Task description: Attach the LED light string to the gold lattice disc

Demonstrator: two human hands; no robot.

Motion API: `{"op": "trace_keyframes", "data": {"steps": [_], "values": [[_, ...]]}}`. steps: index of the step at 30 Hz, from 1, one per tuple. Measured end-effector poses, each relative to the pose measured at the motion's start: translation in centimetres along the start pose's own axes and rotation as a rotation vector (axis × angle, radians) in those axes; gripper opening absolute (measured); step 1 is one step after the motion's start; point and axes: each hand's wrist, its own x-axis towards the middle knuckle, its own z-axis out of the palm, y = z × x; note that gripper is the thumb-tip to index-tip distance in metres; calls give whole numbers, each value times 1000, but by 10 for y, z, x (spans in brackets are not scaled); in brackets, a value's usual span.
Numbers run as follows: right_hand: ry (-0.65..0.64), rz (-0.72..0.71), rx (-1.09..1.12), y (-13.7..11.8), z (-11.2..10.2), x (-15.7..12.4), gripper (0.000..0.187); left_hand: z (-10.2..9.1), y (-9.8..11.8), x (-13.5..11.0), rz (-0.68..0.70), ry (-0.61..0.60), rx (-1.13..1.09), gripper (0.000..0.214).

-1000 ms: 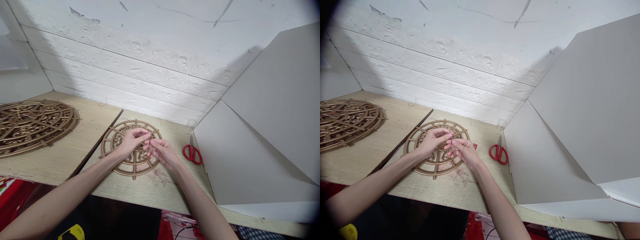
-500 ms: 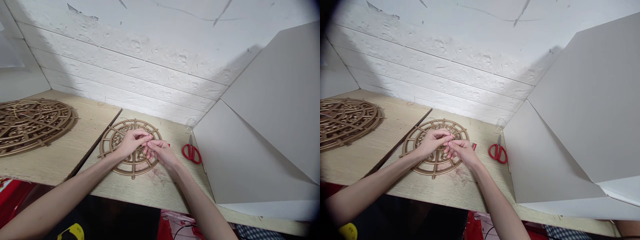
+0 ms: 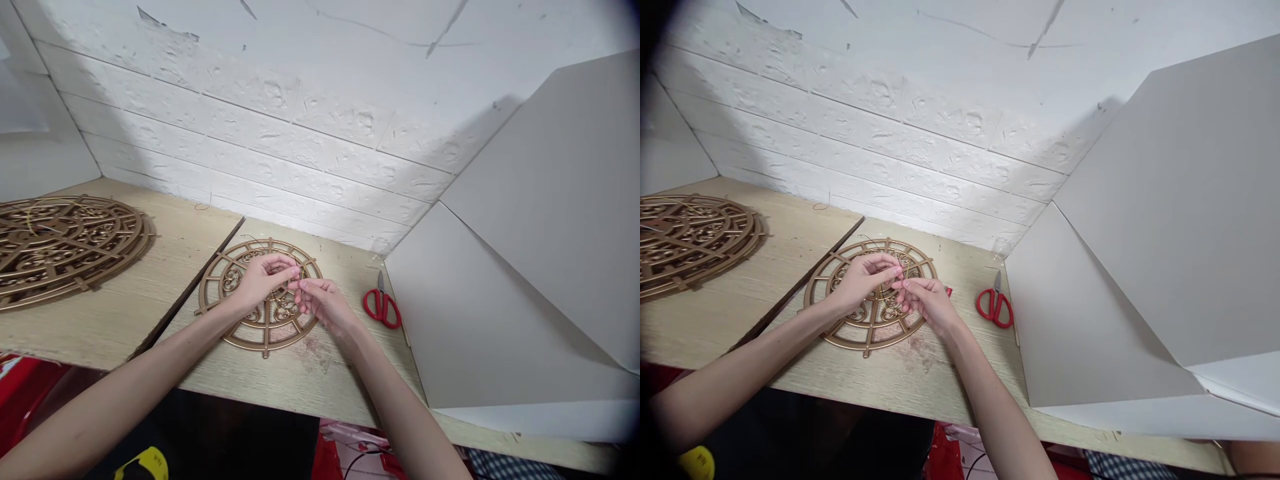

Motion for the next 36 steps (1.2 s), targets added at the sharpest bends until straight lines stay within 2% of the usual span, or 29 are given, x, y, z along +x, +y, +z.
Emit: {"op": "trace_keyframes", "data": {"steps": [8, 16, 22, 28, 36], "values": [[6, -20, -26, 2, 0, 1, 28, 0, -1, 0, 0, -41, 54, 21], [180, -64, 26, 0, -2, 4, 32, 0, -1, 1, 2, 1, 122, 22], [206, -114, -2, 0, -1, 4, 31, -2, -2, 1, -27, -28, 159, 24], [291, -165, 46, 1, -2, 4, 31, 1, 2, -1, -70, -66, 139, 19], [240, -183, -75, 0, 1, 2, 32, 4, 2, -2, -59, -94, 137, 15]]}}
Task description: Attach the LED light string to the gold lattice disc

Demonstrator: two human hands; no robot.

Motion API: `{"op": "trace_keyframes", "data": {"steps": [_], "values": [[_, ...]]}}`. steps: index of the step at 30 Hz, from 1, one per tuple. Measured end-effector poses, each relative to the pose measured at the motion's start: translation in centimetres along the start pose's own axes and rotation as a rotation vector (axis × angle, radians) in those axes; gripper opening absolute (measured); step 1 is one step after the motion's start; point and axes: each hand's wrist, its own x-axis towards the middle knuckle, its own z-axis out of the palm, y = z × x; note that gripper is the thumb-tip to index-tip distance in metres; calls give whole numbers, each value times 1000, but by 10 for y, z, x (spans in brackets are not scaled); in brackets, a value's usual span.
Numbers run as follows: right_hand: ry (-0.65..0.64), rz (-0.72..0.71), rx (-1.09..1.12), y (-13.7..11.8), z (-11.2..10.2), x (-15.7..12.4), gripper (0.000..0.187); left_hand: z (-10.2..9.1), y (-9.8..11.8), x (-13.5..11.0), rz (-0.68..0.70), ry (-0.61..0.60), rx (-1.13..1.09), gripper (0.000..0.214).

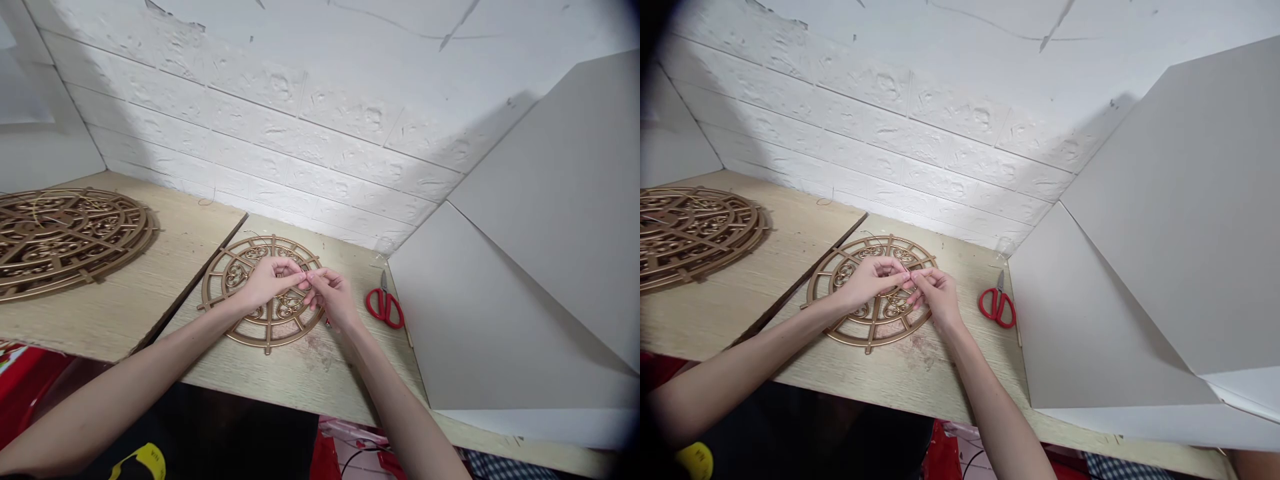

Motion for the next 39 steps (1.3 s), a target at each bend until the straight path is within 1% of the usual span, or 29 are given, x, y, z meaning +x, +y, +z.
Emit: {"op": "trace_keyframes", "data": {"steps": [3, 8, 12, 19, 25, 27, 29, 30, 32, 35, 39], "values": [[13, -7, -32, 1, 0, 0, 32, 0, -3, 0, 32, 18, 9, 18], [25, -16, -39, 1, 0, 0, 30, -2, -6, 1, -34, 81, -83, 24], [26, -25, -60, 0, 0, 0, 30, -2, -5, 1, -26, 123, -126, 21], [48, -14, -128, 0, -2, 0, 32, 1, 2, -2, -27, 128, -68, 19], [60, 6, -180, -2, 0, 0, 35, 1, 0, -1, 1, 112, -51, 20], [51, -21, -232, -3, 0, -1, 37, 0, -1, -2, 32, 86, -54, 21], [37, -82, -308, -3, 0, -2, 38, 0, -1, -2, 50, 65, -53, 21], [20, -108, -338, -3, 0, -2, 39, 0, -1, -2, 51, 62, -48, 21], [-67, -107, -356, -3, 1, -2, 42, 0, 0, -2, 45, 60, -38, 22], [-248, -20, -312, -4, 1, -3, 45, -1, 0, -1, 54, 27, -55, 23], [-389, 73, -275, -8, 1, -5, 48, -5, 1, 0, 70, -46, -107, 19]]}}
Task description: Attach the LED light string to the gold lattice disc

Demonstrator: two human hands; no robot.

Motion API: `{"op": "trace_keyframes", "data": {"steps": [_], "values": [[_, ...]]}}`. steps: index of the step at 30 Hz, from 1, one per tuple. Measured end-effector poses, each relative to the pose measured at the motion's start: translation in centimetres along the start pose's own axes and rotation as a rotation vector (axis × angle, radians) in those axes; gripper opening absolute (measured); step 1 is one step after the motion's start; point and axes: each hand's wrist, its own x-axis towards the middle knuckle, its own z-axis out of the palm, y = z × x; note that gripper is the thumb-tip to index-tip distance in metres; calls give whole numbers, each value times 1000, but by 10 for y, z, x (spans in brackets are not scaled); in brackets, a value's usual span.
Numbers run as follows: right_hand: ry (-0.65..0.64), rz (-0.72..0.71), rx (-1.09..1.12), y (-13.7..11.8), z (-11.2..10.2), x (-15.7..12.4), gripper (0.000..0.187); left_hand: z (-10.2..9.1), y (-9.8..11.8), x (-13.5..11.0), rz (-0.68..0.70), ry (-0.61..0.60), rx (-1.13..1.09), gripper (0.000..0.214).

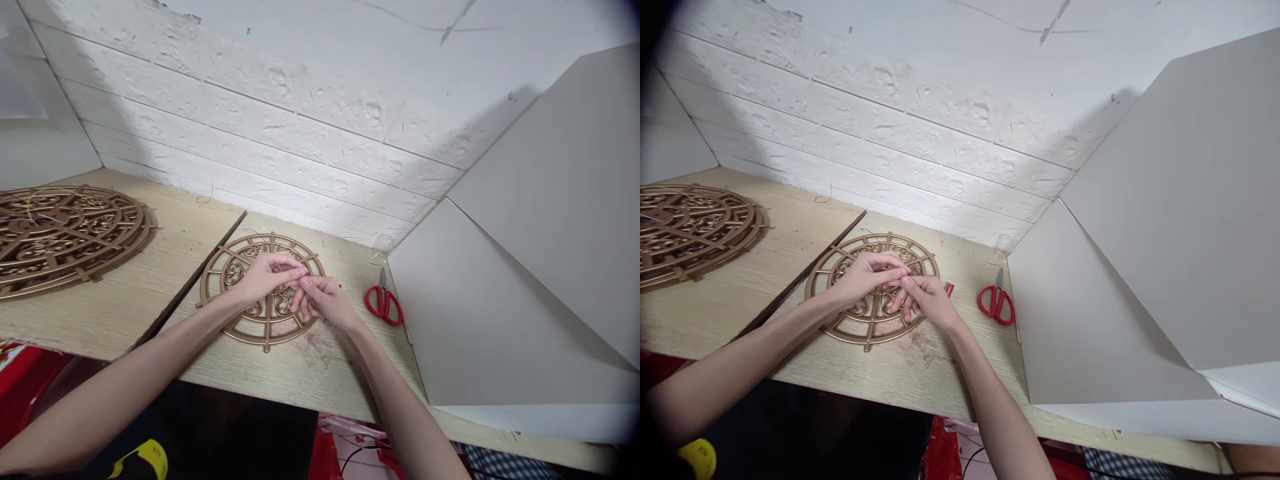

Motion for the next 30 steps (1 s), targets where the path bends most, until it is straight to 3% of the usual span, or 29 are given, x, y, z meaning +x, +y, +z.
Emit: {"op": "trace_keyframes", "data": {"steps": [5, 13, 20, 23, 26, 30], "values": [[-133, 45, 53, 1, -5, -3, 48, -4, 5, -1, -84, -147, -29, 13], [-182, 69, 91, 3, -10, -3, 47, -5, 3, -2, -192, -333, -72, 21], [-213, 63, 101, 3, -9, -2, 43, -4, 5, -5, -246, -414, -108, 25], [-207, 80, 125, 4, -8, -2, 44, -3, 5, -5, -237, -399, -110, 24], [-166, 94, 159, 4, -8, -2, 43, -2, 1, -4, -193, -311, -89, 24], [9, 92, 236, 4, -7, 0, 37, 0, -6, -1, -140, -155, -111, 27]]}}
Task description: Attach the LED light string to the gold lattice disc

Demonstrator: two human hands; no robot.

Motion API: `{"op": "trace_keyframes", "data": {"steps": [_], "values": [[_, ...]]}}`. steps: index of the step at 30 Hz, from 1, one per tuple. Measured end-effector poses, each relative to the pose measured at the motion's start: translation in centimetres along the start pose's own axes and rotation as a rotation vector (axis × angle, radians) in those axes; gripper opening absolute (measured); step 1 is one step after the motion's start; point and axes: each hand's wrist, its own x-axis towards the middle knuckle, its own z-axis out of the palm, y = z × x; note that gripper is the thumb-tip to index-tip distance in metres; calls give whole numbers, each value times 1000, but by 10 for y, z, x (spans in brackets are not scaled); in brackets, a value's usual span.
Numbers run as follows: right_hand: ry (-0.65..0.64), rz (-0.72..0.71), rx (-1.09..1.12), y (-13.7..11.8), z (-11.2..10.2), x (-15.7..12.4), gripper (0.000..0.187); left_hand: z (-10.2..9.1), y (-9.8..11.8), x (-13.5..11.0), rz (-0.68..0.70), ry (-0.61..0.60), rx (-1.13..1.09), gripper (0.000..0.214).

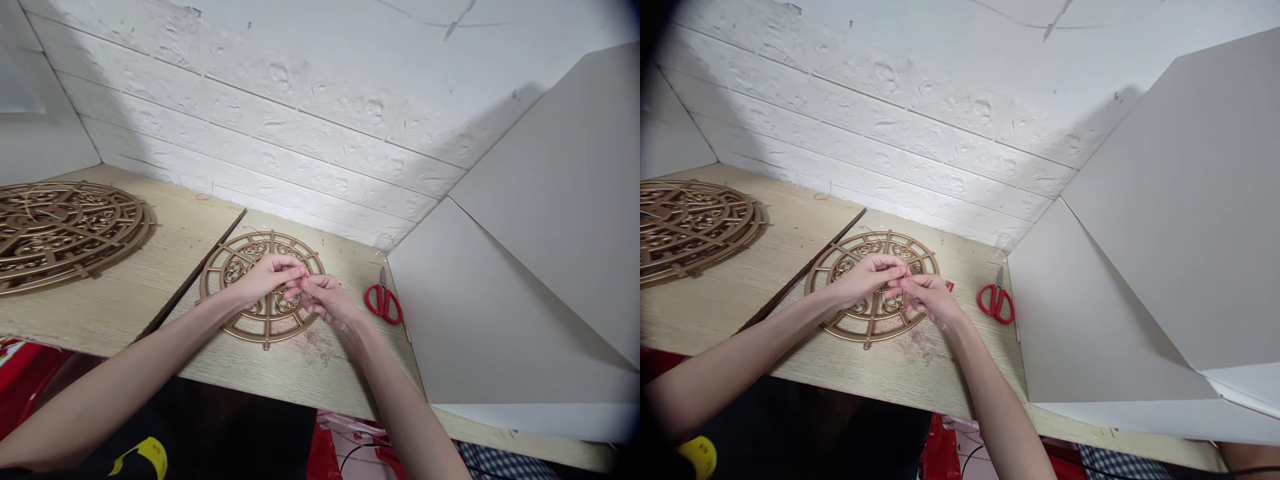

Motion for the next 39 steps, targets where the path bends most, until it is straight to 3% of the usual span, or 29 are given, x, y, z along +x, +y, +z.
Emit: {"op": "trace_keyframes", "data": {"steps": [6, 19, 27, 39], "values": [[168, -13, 122, 1, 3, 3, 33, 2, 3, 2, 114, 221, 135, 29], [243, -21, 178, 4, 8, 3, 26, 1, 1, 2, 209, 303, 211, 24], [229, 5, 148, 4, 10, 3, 25, 2, 3, 0, 216, 287, 261, 24], [288, -103, -30, 5, 9, 3, 25, -1, 0, 3, 218, 191, 207, 22]]}}
